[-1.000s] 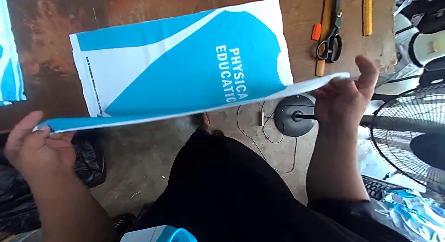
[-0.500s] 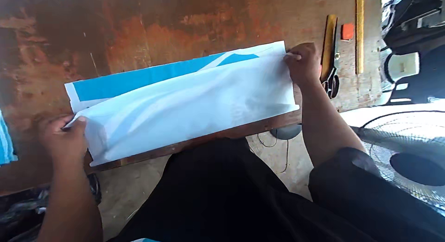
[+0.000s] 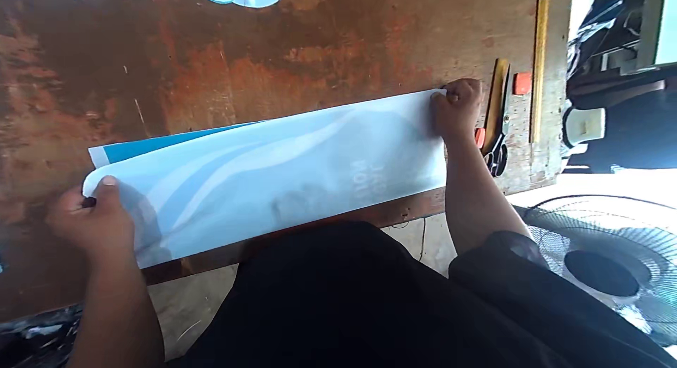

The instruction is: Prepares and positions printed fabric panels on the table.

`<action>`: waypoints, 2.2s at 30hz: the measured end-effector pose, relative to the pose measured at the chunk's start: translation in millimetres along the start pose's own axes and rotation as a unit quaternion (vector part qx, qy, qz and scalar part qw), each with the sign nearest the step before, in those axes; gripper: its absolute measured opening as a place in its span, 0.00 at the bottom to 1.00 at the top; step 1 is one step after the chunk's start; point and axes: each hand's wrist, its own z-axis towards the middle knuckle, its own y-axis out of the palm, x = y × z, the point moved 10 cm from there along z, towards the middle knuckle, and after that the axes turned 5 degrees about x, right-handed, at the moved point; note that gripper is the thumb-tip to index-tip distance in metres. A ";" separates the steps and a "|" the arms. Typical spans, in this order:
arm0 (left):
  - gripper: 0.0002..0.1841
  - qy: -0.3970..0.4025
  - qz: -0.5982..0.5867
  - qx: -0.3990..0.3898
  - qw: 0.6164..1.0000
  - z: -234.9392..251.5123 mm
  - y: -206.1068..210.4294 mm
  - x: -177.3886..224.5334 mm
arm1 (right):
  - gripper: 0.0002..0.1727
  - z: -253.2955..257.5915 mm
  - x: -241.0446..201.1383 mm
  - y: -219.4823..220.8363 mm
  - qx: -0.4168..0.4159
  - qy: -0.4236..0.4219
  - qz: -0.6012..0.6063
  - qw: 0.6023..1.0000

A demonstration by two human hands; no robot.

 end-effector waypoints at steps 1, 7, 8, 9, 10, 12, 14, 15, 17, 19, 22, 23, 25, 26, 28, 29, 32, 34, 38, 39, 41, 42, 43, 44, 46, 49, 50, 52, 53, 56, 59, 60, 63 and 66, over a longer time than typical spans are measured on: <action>0.25 -0.007 -0.001 -0.006 1.000 2.6 0.8 -1.0 | 0.19 -1.1 -1.2 0.1 0.002 -0.006 0.002 1.000; 0.22 0.008 0.006 0.003 1.000 12.5 5.7 5.7 | 0.20 -2.2 1.2 3.0 0.007 0.004 -0.010 1.000; 0.22 0.004 0.007 0.005 1.000 13.4 6.3 6.3 | 0.20 -1.9 2.1 3.8 0.009 0.007 -0.009 1.000; 0.21 0.001 0.006 0.010 1.000 14.1 6.9 6.6 | 0.20 -1.8 2.0 4.0 0.010 0.010 -0.008 1.000; 0.21 -0.004 0.004 0.017 1.000 14.5 7.0 6.5 | 0.20 -1.9 1.5 3.6 0.011 0.012 -0.008 1.000; 0.20 -0.011 -0.002 0.031 0.999 15.3 7.1 4.6 | 0.19 -2.1 1.6 2.8 0.016 0.016 -0.009 1.000; 0.20 -0.027 -0.007 0.039 0.999 16.6 7.6 3.6 | 0.19 -2.1 0.8 2.9 0.019 0.019 -0.003 1.000; 0.20 -0.035 -0.005 0.042 0.998 16.7 7.2 4.3 | 0.19 -1.8 -0.2 3.4 0.016 0.020 0.001 1.000; 0.21 -0.025 0.029 0.038 0.999 14.4 6.5 8.0 | 0.19 -1.6 -1.6 4.8 0.012 0.013 0.005 1.000; 0.22 0.054 0.084 0.018 0.995 4.5 7.6 21.4 | 0.20 -3.8 -2.7 3.0 0.008 0.008 0.000 1.000; 0.13 0.219 0.116 -0.029 0.969 -16.6 13.2 40.8 | 0.23 -8.1 -14.9 0.1 -0.003 -0.013 -0.003 1.000; 0.13 0.232 0.109 -0.029 0.966 -19.8 14.5 39.4 | 0.24 -10.6 -18.8 0.5 -0.007 -0.018 -0.005 1.000; 0.17 0.180 0.101 -0.025 0.978 -16.1 15.5 28.7 | 0.24 -13.2 -23.1 1.8 -0.013 -0.006 -0.005 1.000; 0.19 0.141 0.102 -0.020 0.985 -11.0 14.7 22.9 | 0.24 -13.4 -22.2 2.6 -0.014 0.003 -0.005 1.000; 0.18 0.084 0.102 -0.007 0.991 0.0 12.2 16.6 | 0.24 -13.9 -20.7 2.8 -0.014 0.017 -0.001 1.000; 0.16 0.068 0.102 0.001 0.992 4.1 10.9 14.9 | 0.24 -13.8 -18.7 2.9 -0.014 0.020 -0.001 1.000; 0.15 0.032 0.099 0.003 0.995 12.2 10.6 8.7 | 0.23 -12.9 -14.2 1.9 -0.010 0.025 -0.008 1.000; 0.15 0.016 0.092 0.005 0.996 13.6 9.1 8.4 | 0.24 -13.8 -15.4 1.7 -0.008 0.031 -0.009 0.999; 0.14 0.003 0.096 0.004 0.995 14.3 9.4 12.0 | 0.23 -14.4 -16.2 1.8 -0.009 0.037 -0.004 0.999; 0.14 -0.001 0.097 0.006 0.995 15.0 9.7 11.1 | 0.23 -14.6 -15.9 1.7 -0.010 0.040 -0.008 0.999; 0.14 -0.007 0.097 0.009 0.995 17.0 10.5 9.3 | 0.24 -16.2 -17.3 1.3 -0.013 0.051 -0.001 0.999; 0.14 -0.009 0.097 0.012 0.995 17.9 10.5 8.5 | 0.24 -17.7 -18.6 1.6 -0.015 0.060 0.010 0.998; 0.13 -0.011 0.097 0.016 0.995 18.8 10.7 7.7 | 0.24 -19.0 -18.1 2.4 -0.018 0.072 0.021 0.997; 0.13 -0.011 0.101 0.018 0.995 19.8 10.7 6.9 | 0.25 -19.8 -15.8 4.1 -0.021 0.085 0.029 0.996; 0.14 -0.014 0.111 0.015 0.994 22.8 10.2 5.6 | 0.26 -21.4 -8.7 8.5 -0.031 0.117 0.041 0.992; 0.16 -0.038 0.109 0.012 0.993 25.0 7.0 3.0 | 0.29 -25.2 -6.1 9.5 -0.051 0.135 0.029 0.989; 0.16 -0.039 0.109 0.012 0.993 24.4 4.9 2.2 | 0.28 -27.5 -10.3 6.8 -0.056 0.112 0.015 0.992; 0.16 -0.007 0.122 0.002 0.992 21.5 3.2 6.4 | 0.28 -34.6 -29.8 -2.1 -0.074 0.010 -0.025 0.997; 0.15 0.036 0.132 -0.002 0.991 17.9 3.5 14.4 | 0.29 -42.2 -41.3 -4.3 -0.090 -0.057 -0.046 0.993; 0.15 0.197 0.150 -0.042 0.968 -0.8 11.4 40.5 | 0.23 -85.9 -79.8 6.9 -0.139 -0.218 -0.059 0.964; 0.17 0.244 0.166 -0.084 0.952 -3.2 25.7 44.4 | 0.21 -113.2 -95.2 22.4 -0.145 -0.286 -0.038 0.946; 0.18 0.232 0.174 -0.083 0.953 1.7 27.3 43.6 | 0.21 -112.2 -93.9 24.4 -0.140 -0.285 -0.036 0.947; 0.18 0.165 0.216 -0.084 0.959 17.5 24.8 41.5 | 0.22 -99.8 -86.2 23.6 -0.134 -0.271 -0.045 0.952; 0.16 0.166 0.251 -0.099 0.949 11.9 20.9 56.0 | 0.20 -98.0 -85.6 19.7 -0.143 -0.251 -0.051 0.956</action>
